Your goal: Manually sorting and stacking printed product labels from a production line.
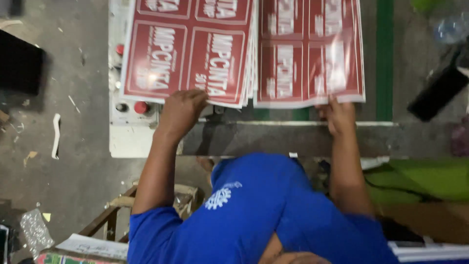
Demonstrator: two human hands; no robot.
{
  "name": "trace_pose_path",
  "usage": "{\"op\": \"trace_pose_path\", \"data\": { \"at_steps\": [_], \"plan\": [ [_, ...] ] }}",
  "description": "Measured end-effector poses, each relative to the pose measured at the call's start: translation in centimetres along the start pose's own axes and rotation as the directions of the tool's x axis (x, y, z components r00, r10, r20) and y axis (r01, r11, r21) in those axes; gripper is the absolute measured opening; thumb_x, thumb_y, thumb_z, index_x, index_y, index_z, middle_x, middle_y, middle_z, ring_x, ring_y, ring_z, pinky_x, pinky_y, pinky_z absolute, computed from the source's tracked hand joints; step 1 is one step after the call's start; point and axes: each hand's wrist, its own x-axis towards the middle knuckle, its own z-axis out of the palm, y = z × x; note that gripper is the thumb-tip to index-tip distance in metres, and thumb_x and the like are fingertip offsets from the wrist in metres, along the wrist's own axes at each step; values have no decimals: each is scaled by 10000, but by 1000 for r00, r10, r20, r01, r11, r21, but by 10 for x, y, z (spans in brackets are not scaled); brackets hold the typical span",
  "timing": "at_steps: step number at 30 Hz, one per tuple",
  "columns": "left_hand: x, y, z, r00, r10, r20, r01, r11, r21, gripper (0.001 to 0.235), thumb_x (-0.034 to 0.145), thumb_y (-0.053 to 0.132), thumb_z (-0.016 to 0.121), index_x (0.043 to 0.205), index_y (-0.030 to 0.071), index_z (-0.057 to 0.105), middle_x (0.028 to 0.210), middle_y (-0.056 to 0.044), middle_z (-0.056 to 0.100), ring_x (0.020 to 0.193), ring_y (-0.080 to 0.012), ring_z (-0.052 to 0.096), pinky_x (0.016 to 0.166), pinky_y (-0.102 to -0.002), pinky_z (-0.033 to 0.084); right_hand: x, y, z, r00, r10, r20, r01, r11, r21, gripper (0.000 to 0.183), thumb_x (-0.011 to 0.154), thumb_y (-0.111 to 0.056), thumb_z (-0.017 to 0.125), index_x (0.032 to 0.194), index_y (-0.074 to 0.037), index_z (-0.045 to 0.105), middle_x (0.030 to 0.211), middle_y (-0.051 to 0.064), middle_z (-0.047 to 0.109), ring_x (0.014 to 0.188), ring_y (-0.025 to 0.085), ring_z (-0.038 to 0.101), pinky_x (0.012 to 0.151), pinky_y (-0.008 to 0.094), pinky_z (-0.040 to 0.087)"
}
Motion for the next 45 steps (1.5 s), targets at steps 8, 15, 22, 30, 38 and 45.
{"op": "trace_pose_path", "data": {
  "at_steps": [8,15,22,30,38,45],
  "plan": [
    [-10,0,11,996,-85,-28,85,996,-9,185,925,134,695,1068,35,760,1090,-160,756,957,-363,717,825,-468,568,163,13,26,995,-63,83,48,983,179,308,1096,-243,581,1377,-122,551,956,127,753,719,195,723,525,299,531],
    [-10,8,-8,965,-202,-166,200,979,-31,133,924,64,706,1038,74,775,1017,-131,768,908,-348,725,741,-453,572,134,1,30,993,110,53,-117,983,144,298,1083,-270,564,1308,-78,528,1058,125,761,787,229,759,570,324,531],
    [-1,32,-15,867,-74,-493,99,995,23,136,961,11,720,1096,24,720,1063,-140,746,943,-327,740,760,-422,587,-5,45,30,971,140,194,-119,986,-115,267,1098,-232,608,1219,6,616,964,105,716,726,163,670,564,292,487],
    [-5,103,66,978,150,-145,-141,988,69,402,844,158,699,1204,-20,693,1283,-180,678,1249,-326,623,1106,-521,464,-91,-3,145,785,-54,618,21,998,60,319,1060,-185,605,1344,-40,616,1244,65,685,991,125,672,717,286,589],
    [-5,52,53,985,128,-118,-125,992,33,360,937,219,728,1269,83,702,1337,-130,688,1322,-315,620,1142,-491,447,-96,-8,79,984,-58,169,21,977,211,377,1003,-125,670,1361,-88,559,1128,60,691,856,147,675,532,267,511],
    [2,9,11,996,88,-15,-84,985,148,554,784,277,743,1228,-42,657,1333,-222,661,1264,-386,602,1019,-515,459,-102,-4,-22,983,-72,-171,86,993,78,322,1030,-84,665,1345,-69,601,1132,65,720,842,155,687,523,279,500]
  ]
}}
